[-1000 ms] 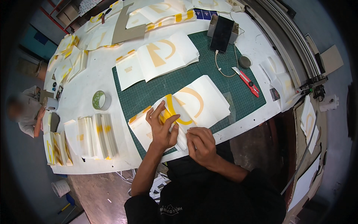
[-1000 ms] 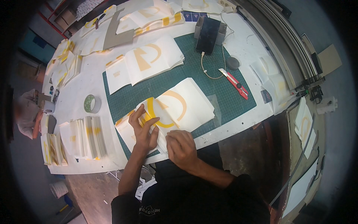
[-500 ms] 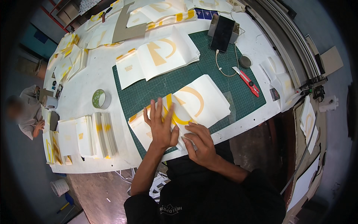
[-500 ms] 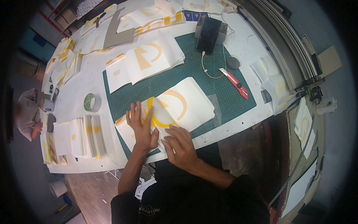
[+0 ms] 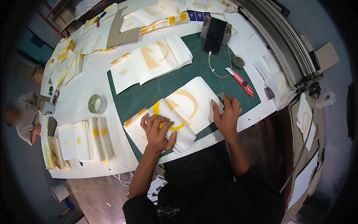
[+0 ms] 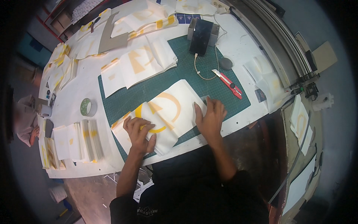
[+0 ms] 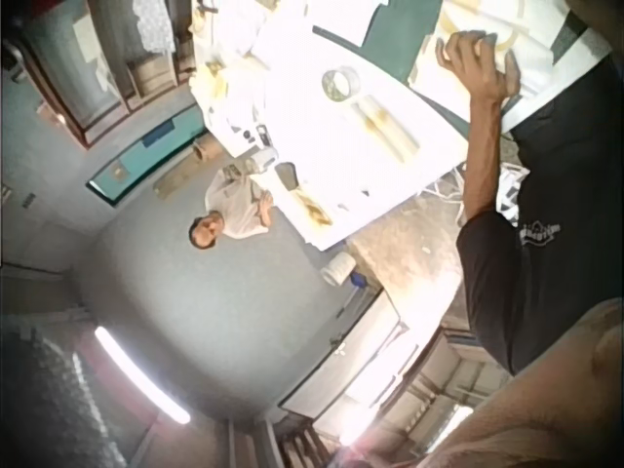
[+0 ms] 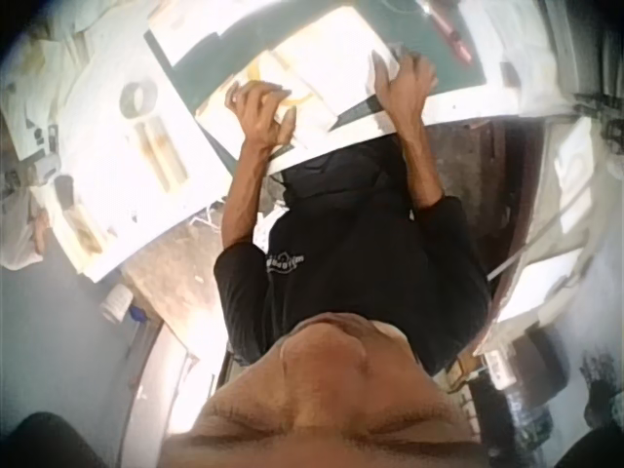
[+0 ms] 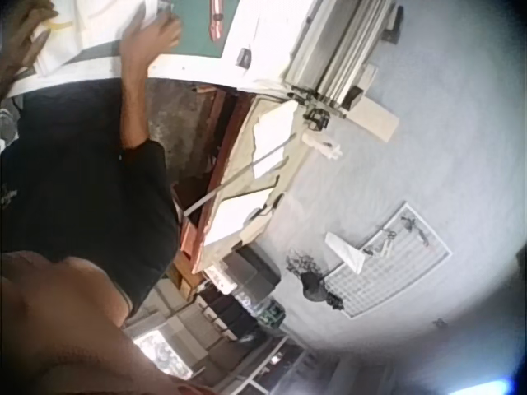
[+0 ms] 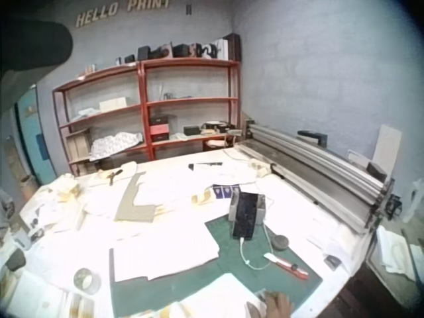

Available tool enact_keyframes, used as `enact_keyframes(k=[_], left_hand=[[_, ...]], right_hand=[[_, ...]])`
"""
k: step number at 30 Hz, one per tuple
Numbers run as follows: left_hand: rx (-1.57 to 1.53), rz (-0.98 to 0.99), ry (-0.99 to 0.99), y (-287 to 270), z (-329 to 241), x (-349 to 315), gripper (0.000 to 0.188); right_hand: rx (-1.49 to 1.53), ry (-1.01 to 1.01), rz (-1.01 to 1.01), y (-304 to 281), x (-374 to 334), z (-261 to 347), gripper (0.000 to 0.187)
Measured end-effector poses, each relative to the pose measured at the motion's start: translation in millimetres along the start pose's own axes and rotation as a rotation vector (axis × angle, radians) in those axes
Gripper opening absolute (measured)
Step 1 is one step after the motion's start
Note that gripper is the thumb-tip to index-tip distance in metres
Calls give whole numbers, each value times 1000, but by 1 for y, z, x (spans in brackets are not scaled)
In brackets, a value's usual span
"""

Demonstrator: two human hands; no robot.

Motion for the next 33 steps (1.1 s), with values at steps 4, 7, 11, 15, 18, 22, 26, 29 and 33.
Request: enact_keyframes(k=[4,7,11,15,18,22,26,29,33], left_hand=[[-8,7,-17,1,-1,2,29],[-2,6,-18,2,0,1,30],[-1,16,-29,1,-1,2,29],[-3,12,-25,1,-2,3,30],[-2,27,-18,2,-2,3,31],[-8,16,-23,2,-2,4,30],[-15,17,-20,2,-2,4,30],[-11,16,-22,1,-2,3,30],[-16,21,-14,1,-2,4,30]], right_hand=[[26,5,140,16,-2,-9,40],[75,41,77,14,-4,-8,32],[139,45,-14,7,-1,-8,21],[164,-22,-37,10,-1,-11,18],[173,3,-52,7,0,-12,18],[134,-73,-72,5,1,-9,17],[75,-143,-104,-9,1,5,13],[123,-278,-104,-36,-3,41,5],[529,-248,133,-18,-23,50,10]])
Point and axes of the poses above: each hand's wrist, its own x-axis towards the middle knuckle, its own y-axis out of the palm, z = x × y, the point moved 6 cm from there along x, towards the middle knuckle, and after that the axes turned 12 degrees about -x, right-handed, at the moved point
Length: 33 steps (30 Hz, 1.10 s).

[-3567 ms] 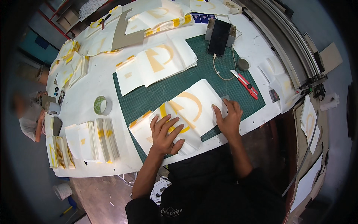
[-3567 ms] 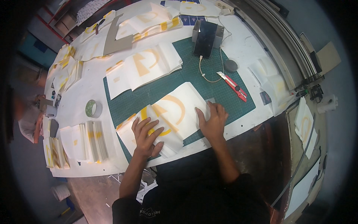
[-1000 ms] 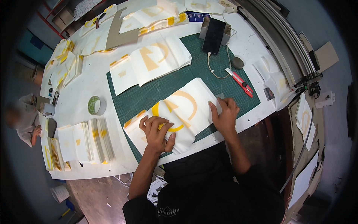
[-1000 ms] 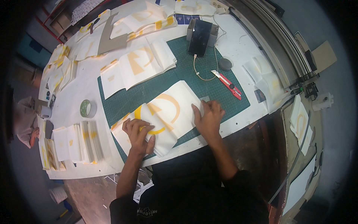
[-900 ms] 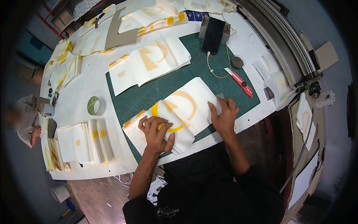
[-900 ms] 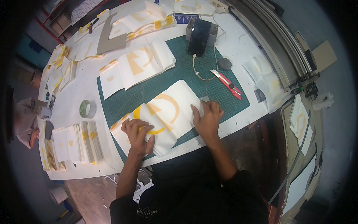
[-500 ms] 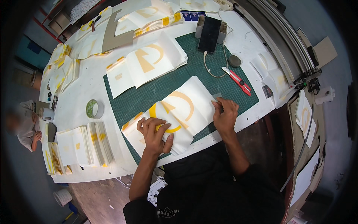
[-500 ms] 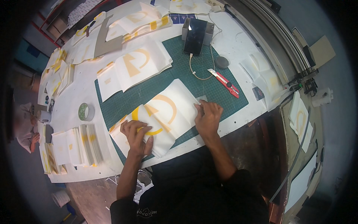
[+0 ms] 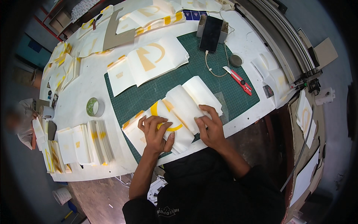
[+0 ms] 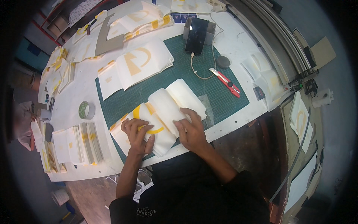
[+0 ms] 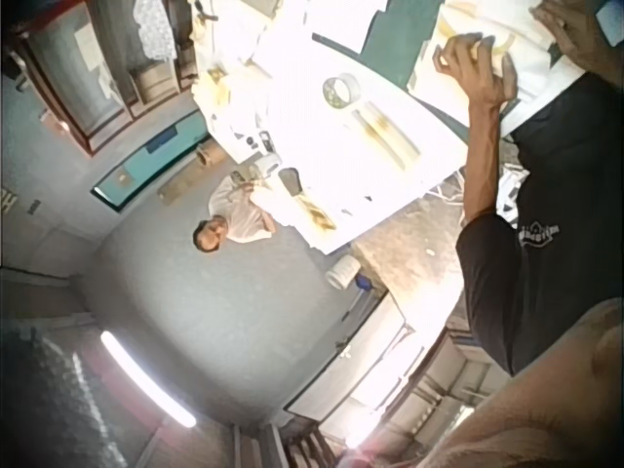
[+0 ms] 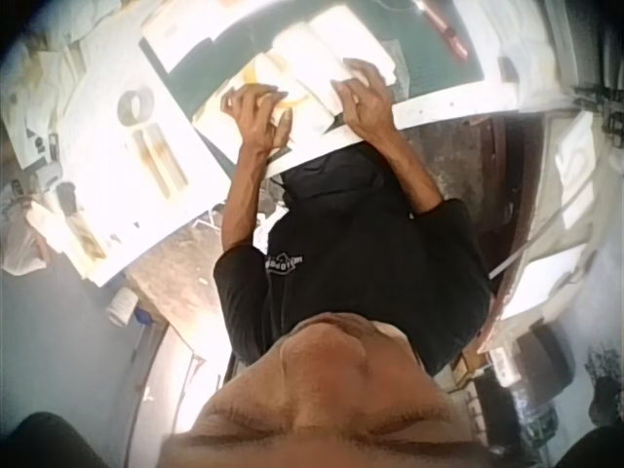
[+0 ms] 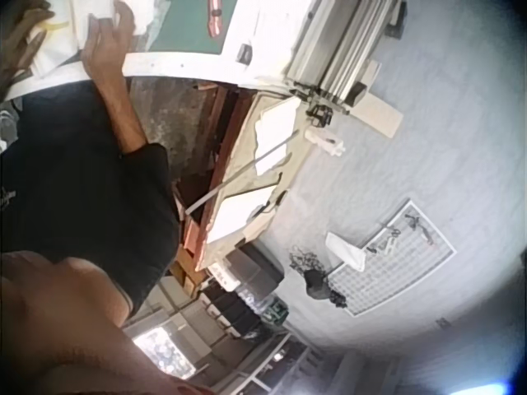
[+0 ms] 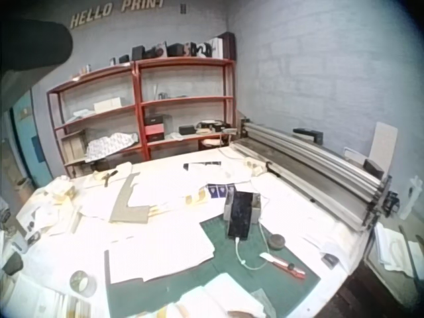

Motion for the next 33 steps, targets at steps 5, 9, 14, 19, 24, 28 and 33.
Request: enact_keyframes(k=[5,9,14,19,24,28,33], left_hand=[[6,8,-3,-1,1,-2,30],[3,16,0,-2,0,-1,30],[2,-14,-29,0,2,-4,35],[117,52,56,5,-4,-5,40],[15,85,48,2,2,-7,39],[-43,18,88,-5,-6,-4,42],[1,-40,110,-3,2,-12,46]], right_hand=[[-38,242,0,15,4,-13,25],[-44,232,7,24,2,-2,31],[169,176,9,25,-9,21,32],[301,-66,102,10,-8,55,33],[-67,23,-391,-34,-6,14,34],[-275,343,-137,-30,15,-48,36],[-237,255,-55,-11,-1,-40,37]])
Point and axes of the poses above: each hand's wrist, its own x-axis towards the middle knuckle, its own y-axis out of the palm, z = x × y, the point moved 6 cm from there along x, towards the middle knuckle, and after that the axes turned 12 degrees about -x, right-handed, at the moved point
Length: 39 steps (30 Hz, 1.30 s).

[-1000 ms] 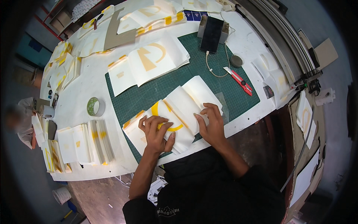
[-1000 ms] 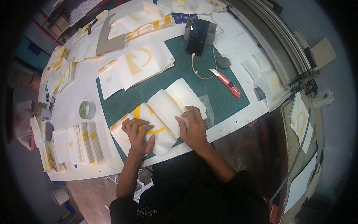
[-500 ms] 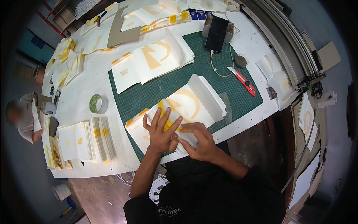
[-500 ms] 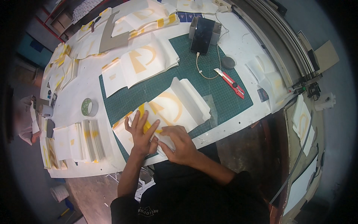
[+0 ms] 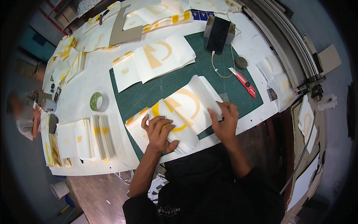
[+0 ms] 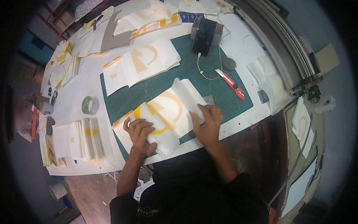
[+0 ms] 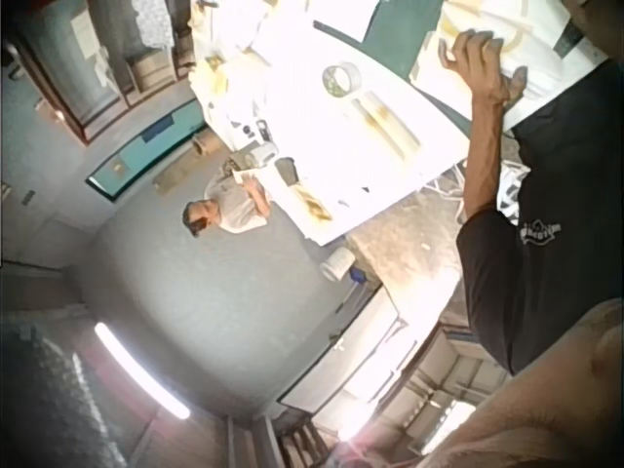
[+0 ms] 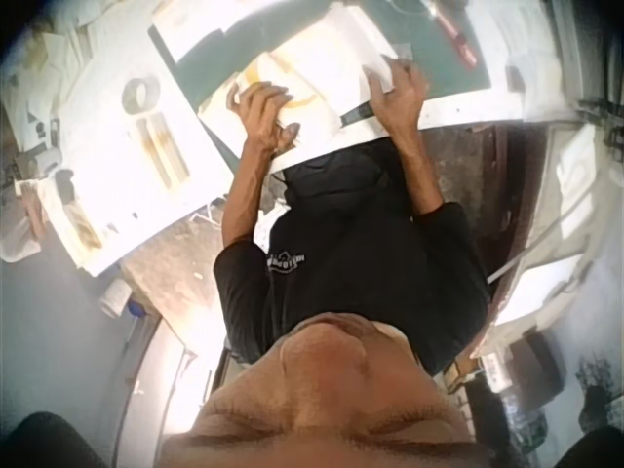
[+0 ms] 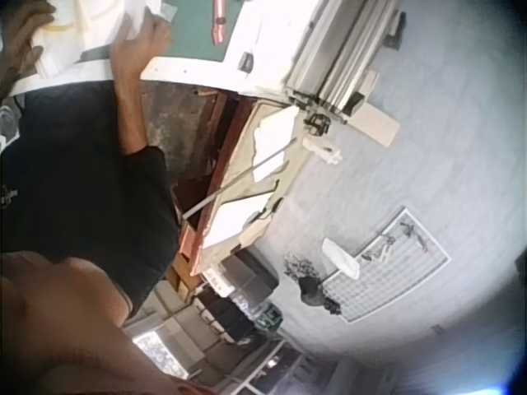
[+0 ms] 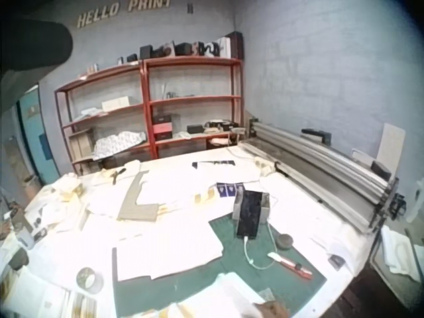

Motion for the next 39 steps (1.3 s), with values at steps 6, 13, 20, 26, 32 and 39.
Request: enact_keyframes(k=[6,13,20,26,32,39], left_hand=[[-32,-17,-11,0,-2,4,21],[-11,3,-55,-1,-5,9,24],[-8,-54,-55,0,4,5,57],[-45,-107,-122,-2,16,7,73],[-108,-119,-191,-2,20,9,69],[-50,-44,-174,-2,15,8,48]], right_hand=[[68,-329,95,11,-10,32,32],[208,27,218,32,-11,34,37],[571,-329,290,8,-40,92,46],[496,-369,316,9,-39,98,48],[508,-371,352,11,-36,101,48],[526,-367,388,13,-39,101,59]])
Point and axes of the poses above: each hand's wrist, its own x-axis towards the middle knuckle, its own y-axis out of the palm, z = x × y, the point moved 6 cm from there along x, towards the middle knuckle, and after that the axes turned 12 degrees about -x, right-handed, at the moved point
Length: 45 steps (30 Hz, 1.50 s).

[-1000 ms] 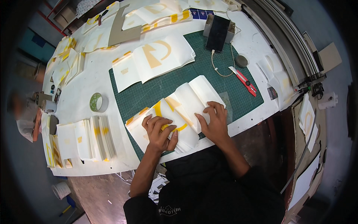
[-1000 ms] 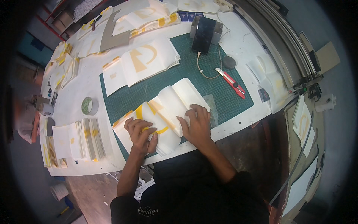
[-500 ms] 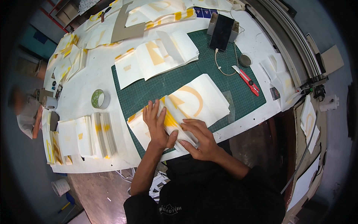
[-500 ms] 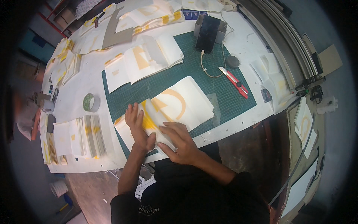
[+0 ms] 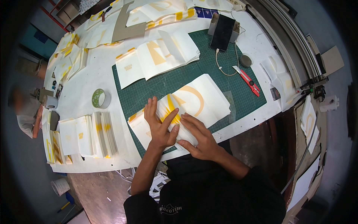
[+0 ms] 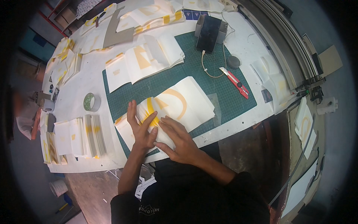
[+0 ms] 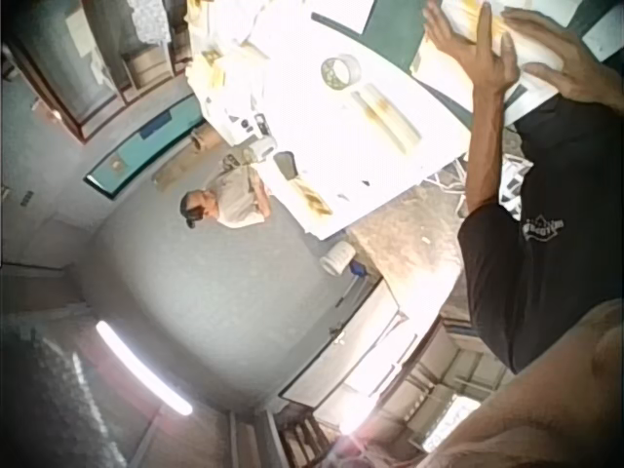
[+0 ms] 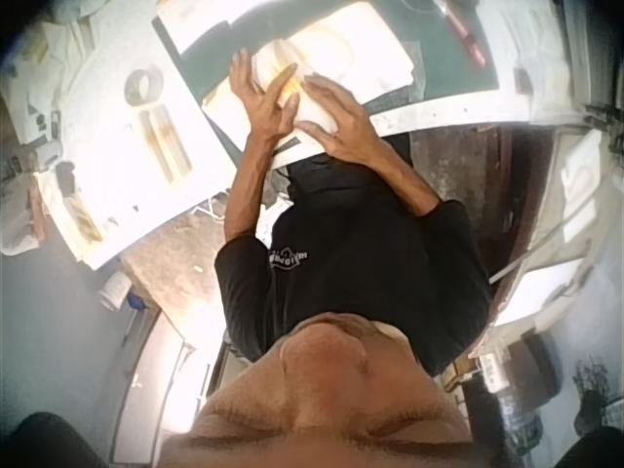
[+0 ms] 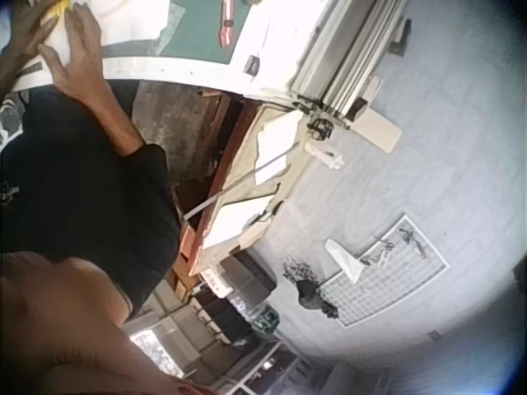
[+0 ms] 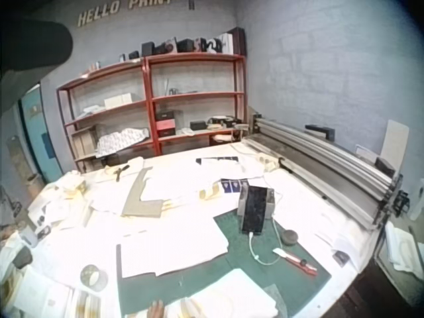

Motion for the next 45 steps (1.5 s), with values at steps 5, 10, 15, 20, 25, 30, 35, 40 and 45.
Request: enact_keyframes(k=[5,10,15,20,25,30,35,40,45], left_hand=[[3,-50,-39,-2,3,0,43],[-4,-62,-60,-1,4,-1,40],[130,54,43,3,-7,0,29],[90,67,28,-1,-7,2,24],[96,23,2,-1,-5,2,25],[95,26,-7,0,-5,2,25],[90,17,-5,0,-5,2,26],[82,19,-11,0,-4,1,26],[73,19,-11,0,-4,2,26]], right_hand=[[-123,-58,56,9,-13,1,65],[-170,-42,139,12,-21,8,71],[31,-106,124,11,-28,19,74],[-77,-53,-177,-30,-22,-9,51],[-667,376,-425,-73,-7,-101,42],[-742,448,-317,-75,-13,-119,44],[-779,337,-458,-73,-12,-103,34],[-682,159,-551,-73,-11,-88,18],[-668,9,-485,-57,-2,-67,16]])
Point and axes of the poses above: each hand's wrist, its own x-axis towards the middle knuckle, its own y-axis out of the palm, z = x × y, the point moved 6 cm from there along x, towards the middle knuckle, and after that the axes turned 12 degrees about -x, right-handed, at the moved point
